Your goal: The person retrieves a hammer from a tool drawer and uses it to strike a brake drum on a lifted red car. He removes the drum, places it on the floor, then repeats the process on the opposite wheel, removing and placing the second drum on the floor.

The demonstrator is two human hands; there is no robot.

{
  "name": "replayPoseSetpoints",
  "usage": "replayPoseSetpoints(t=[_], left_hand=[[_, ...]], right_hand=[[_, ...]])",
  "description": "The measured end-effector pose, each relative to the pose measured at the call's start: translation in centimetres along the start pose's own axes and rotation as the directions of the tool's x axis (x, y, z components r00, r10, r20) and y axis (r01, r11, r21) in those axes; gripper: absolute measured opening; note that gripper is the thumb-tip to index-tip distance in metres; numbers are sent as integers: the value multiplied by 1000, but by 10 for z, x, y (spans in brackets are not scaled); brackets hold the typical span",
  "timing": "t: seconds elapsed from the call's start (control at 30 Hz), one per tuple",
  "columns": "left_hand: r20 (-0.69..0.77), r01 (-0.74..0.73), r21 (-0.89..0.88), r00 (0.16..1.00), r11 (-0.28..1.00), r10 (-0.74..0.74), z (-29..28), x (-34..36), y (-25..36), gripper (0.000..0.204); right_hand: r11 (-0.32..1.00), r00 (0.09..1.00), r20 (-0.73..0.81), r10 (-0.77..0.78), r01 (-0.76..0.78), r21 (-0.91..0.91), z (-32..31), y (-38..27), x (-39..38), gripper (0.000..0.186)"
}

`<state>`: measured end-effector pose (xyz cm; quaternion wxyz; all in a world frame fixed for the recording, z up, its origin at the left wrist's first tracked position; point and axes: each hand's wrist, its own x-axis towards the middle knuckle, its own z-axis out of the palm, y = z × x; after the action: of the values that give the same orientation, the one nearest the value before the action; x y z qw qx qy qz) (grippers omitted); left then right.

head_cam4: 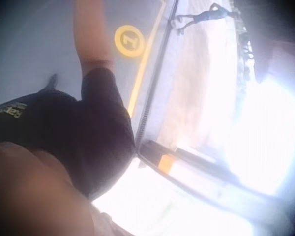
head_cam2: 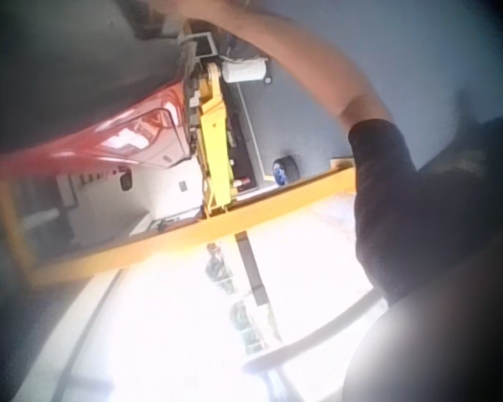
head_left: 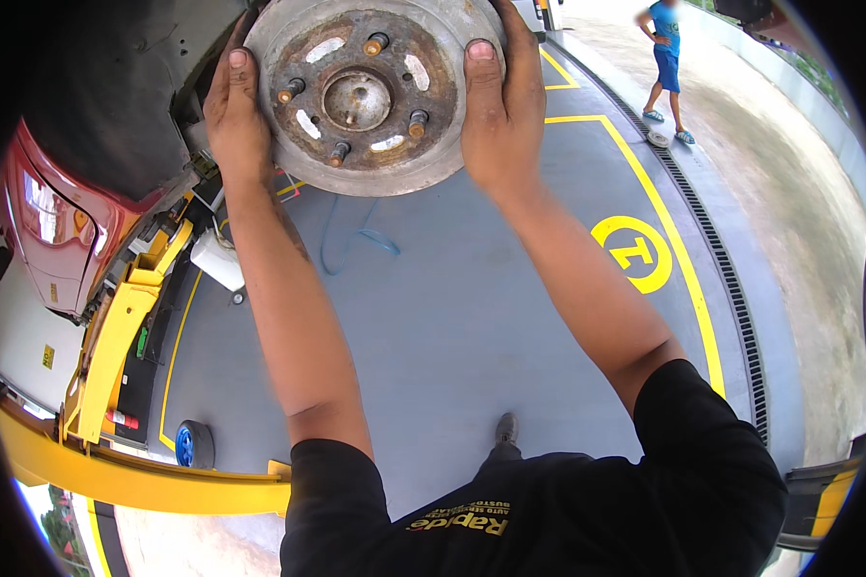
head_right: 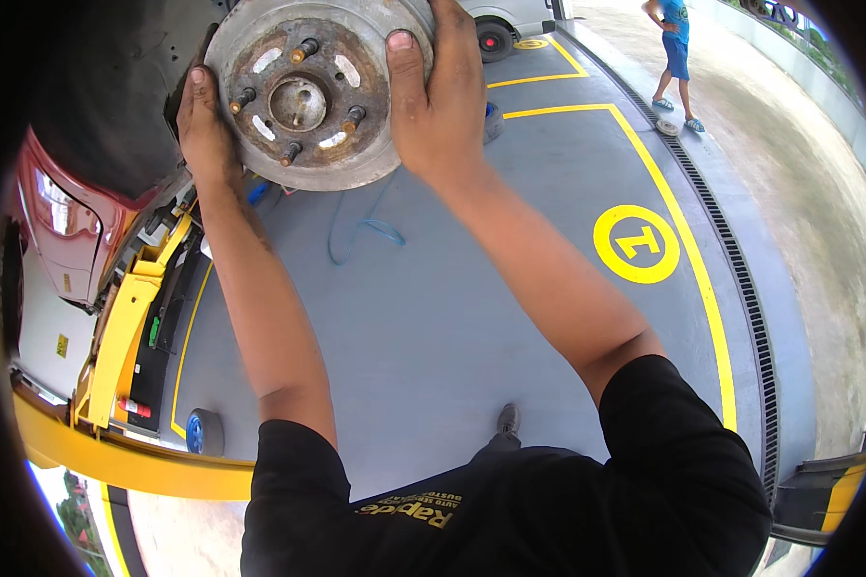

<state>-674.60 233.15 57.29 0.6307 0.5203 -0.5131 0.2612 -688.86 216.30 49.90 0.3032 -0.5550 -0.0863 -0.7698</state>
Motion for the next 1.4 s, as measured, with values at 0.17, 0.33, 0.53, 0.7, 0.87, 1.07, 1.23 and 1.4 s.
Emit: replayPoseSetpoints(t=[0.17, 0.33, 0.53, 0.7, 0.87, 1.07, 1.23, 1.4], left_hand=[[-138, 101, -345, 978, 933, -157, 12, -24, -2, 63], [-113, -38, -356, 994, 934, -3, 10, -26, -9, 62], [-187, 7, -376, 979, 926, -84, 19, -40, -2, 57], [-380, 10, -527, 892, 850, -246, 43, -83, -12, 58], [-402, -5, -553, 878, 833, -261, 50, -101, -16, 59], [-125, 46, -312, 988, 949, -89, 8, -29, 2, 58], [50, 116, -91, 992, 989, -112, -5, 15, 4, 58], [21, 71, -36, 997, 997, -70, -4, 7, -1, 67]], right_hand=[[989, 985, 96, -146, 148, -19, -3, 4, 24, 45], [988, 982, 115, -151, 146, 53, -5, -6, 26, 44], [986, 978, 130, -164, 159, 46, 0, -6, 35, 39], [918, 842, 365, -397, 362, 162, 15, -12, 85, 31], [984, 838, 542, 59, -139, 108, 10, -16, 93, 31], [993, 971, 239, -6, 33, -112, -9, -19, 10, 54], [1000, 1000, -8, -6, 6, 0, 4, 5, -20, 52], [999, 997, -66, -41, 41, -5, 9, 12, -22, 50]])
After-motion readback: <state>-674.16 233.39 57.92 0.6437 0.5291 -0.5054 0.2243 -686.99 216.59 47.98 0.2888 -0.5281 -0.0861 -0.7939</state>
